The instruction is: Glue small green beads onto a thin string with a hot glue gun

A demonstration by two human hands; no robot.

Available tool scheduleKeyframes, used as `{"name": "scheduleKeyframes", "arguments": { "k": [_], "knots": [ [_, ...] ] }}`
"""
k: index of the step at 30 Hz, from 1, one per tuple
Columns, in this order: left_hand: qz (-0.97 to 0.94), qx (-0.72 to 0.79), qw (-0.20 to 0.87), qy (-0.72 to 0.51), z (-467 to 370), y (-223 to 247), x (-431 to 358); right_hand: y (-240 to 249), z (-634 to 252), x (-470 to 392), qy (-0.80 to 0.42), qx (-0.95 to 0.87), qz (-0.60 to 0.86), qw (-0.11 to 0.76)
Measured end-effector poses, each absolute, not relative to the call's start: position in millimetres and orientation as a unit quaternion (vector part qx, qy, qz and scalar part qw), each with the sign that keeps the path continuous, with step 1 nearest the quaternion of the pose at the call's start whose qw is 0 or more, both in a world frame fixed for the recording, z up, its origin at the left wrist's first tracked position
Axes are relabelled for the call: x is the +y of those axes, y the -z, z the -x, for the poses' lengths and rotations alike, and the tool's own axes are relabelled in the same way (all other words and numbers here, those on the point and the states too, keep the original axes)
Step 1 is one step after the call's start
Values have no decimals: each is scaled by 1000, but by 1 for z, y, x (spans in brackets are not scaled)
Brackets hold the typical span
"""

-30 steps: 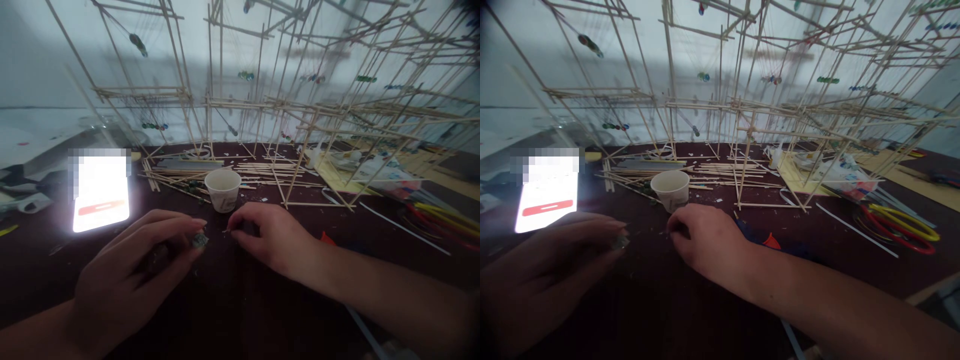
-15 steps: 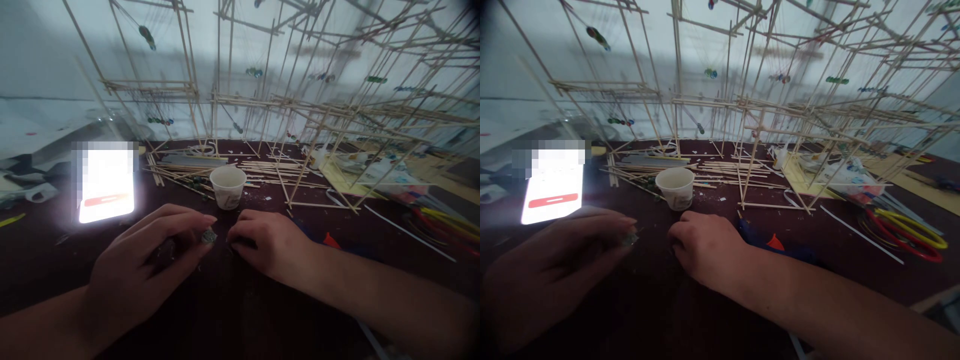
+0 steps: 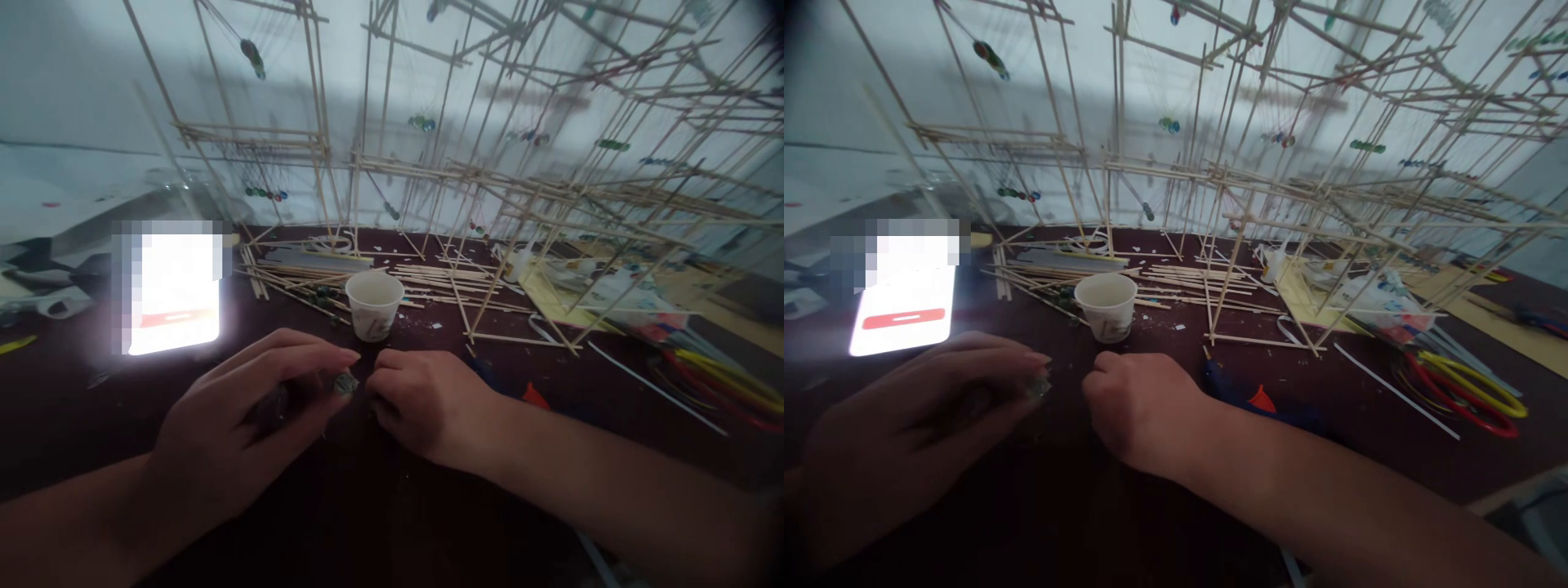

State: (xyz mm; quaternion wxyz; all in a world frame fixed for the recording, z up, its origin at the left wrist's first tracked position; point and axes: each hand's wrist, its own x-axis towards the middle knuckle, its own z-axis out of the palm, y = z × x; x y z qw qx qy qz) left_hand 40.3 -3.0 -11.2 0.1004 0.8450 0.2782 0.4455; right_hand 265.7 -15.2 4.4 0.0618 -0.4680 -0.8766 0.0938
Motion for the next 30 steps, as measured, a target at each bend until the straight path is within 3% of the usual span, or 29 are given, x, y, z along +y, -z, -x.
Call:
{"name": "scheduleKeyframes", "arguments": {
  "k": [13, 17, 23, 30],
  "knots": [
    [-834, 282, 94, -465, -40, 17, -2, -8, -271, -19, -36, -871, 484, 79],
    [-826, 282, 98, -478, -39, 16, 2, -18, -281, -20, -112, -839, 504, 173],
    [-793, 340, 98, -496, -38, 14, 2, -48, -313, -20, -411, -724, 487, 263],
    [-754, 402, 89, -512, -31, 20, 0, -54, -331, -11, -466, -585, 417, 516]
  ]
}}
